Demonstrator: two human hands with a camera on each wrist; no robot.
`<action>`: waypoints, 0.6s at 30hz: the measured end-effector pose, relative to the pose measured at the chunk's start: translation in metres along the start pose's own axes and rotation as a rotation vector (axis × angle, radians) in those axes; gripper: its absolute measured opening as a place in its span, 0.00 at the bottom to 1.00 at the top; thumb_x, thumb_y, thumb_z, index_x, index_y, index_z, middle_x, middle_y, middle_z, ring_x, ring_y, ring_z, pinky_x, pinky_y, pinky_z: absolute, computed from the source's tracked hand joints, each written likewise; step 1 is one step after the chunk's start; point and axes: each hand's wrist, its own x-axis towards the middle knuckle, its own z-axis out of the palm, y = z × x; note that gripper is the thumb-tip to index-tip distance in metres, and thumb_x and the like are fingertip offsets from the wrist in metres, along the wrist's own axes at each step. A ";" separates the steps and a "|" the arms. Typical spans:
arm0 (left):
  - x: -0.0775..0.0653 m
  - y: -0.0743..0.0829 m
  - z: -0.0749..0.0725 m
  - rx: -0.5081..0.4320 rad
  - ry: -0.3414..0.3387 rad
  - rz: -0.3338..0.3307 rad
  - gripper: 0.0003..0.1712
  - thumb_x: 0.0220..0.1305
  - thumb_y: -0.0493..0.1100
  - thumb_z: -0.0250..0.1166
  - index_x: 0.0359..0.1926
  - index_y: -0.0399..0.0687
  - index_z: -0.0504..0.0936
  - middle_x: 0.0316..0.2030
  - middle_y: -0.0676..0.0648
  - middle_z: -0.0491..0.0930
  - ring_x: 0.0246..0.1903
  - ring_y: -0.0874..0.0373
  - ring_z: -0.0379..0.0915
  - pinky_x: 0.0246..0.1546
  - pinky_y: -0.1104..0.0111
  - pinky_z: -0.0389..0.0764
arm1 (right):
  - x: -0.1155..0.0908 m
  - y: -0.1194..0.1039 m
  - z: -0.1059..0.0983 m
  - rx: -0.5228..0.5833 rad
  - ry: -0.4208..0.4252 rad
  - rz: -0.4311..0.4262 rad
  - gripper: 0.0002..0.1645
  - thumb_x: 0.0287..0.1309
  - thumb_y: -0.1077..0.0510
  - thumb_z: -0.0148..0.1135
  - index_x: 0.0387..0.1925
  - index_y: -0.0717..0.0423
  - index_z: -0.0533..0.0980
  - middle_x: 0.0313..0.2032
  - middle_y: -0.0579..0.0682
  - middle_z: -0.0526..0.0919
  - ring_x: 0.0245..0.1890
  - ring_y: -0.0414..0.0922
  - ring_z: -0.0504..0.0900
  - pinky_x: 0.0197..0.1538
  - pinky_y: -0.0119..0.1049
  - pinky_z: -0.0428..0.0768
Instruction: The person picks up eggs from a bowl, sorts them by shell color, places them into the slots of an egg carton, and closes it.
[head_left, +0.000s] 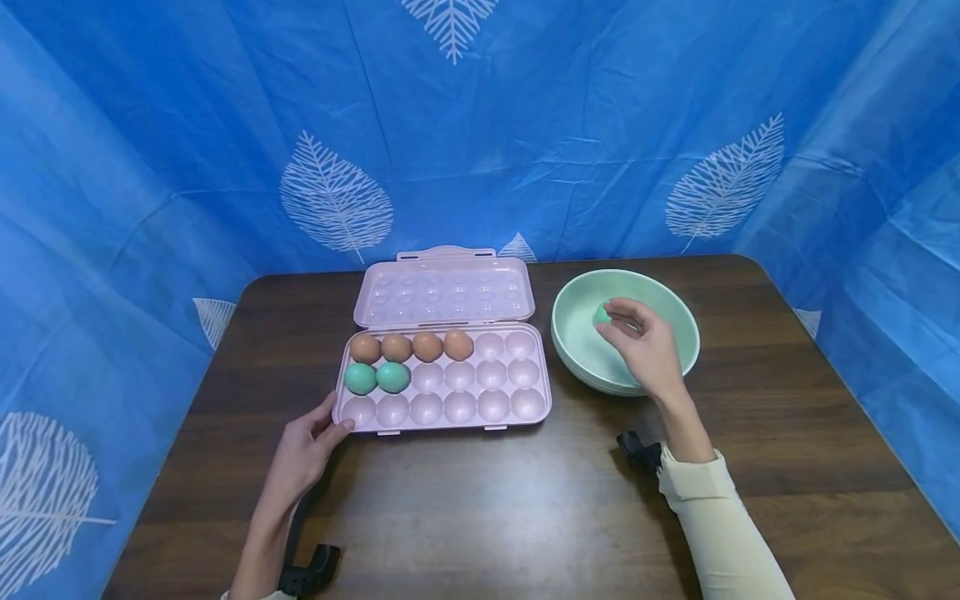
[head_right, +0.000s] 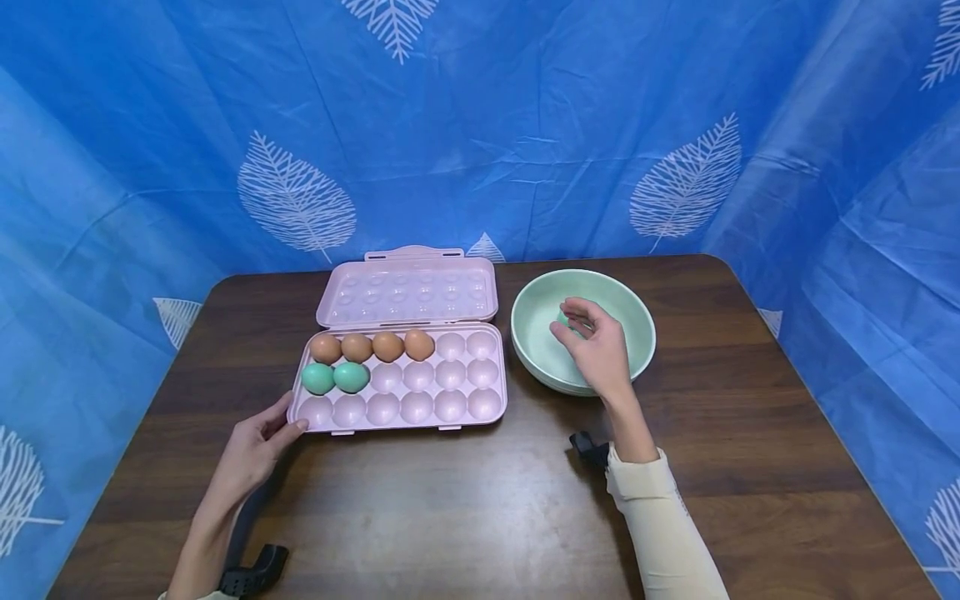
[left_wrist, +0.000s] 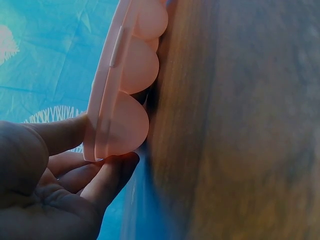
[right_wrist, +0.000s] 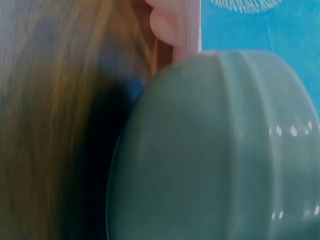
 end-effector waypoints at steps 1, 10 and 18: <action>0.000 0.000 0.000 0.002 -0.001 -0.004 0.38 0.63 0.49 0.59 0.67 0.36 0.56 0.64 0.36 0.57 0.62 0.42 0.55 0.57 0.54 0.64 | 0.002 0.004 -0.002 -0.019 0.001 0.010 0.24 0.53 0.65 0.62 0.52 0.70 0.70 0.48 0.65 0.75 0.51 0.58 0.73 0.52 0.35 0.74; 0.001 0.000 0.001 0.002 -0.002 0.004 0.38 0.63 0.49 0.59 0.67 0.37 0.55 0.64 0.36 0.57 0.62 0.43 0.55 0.56 0.55 0.65 | 0.014 0.024 -0.020 -0.214 -0.031 0.087 0.31 0.57 0.55 0.61 0.57 0.69 0.66 0.53 0.64 0.72 0.55 0.56 0.70 0.55 0.44 0.71; 0.001 0.001 0.000 0.010 -0.003 0.000 0.38 0.63 0.49 0.59 0.67 0.37 0.55 0.64 0.36 0.57 0.62 0.43 0.55 0.57 0.54 0.64 | 0.020 0.030 -0.029 -0.293 -0.060 0.172 0.34 0.57 0.54 0.61 0.59 0.70 0.63 0.55 0.65 0.70 0.56 0.58 0.68 0.57 0.52 0.66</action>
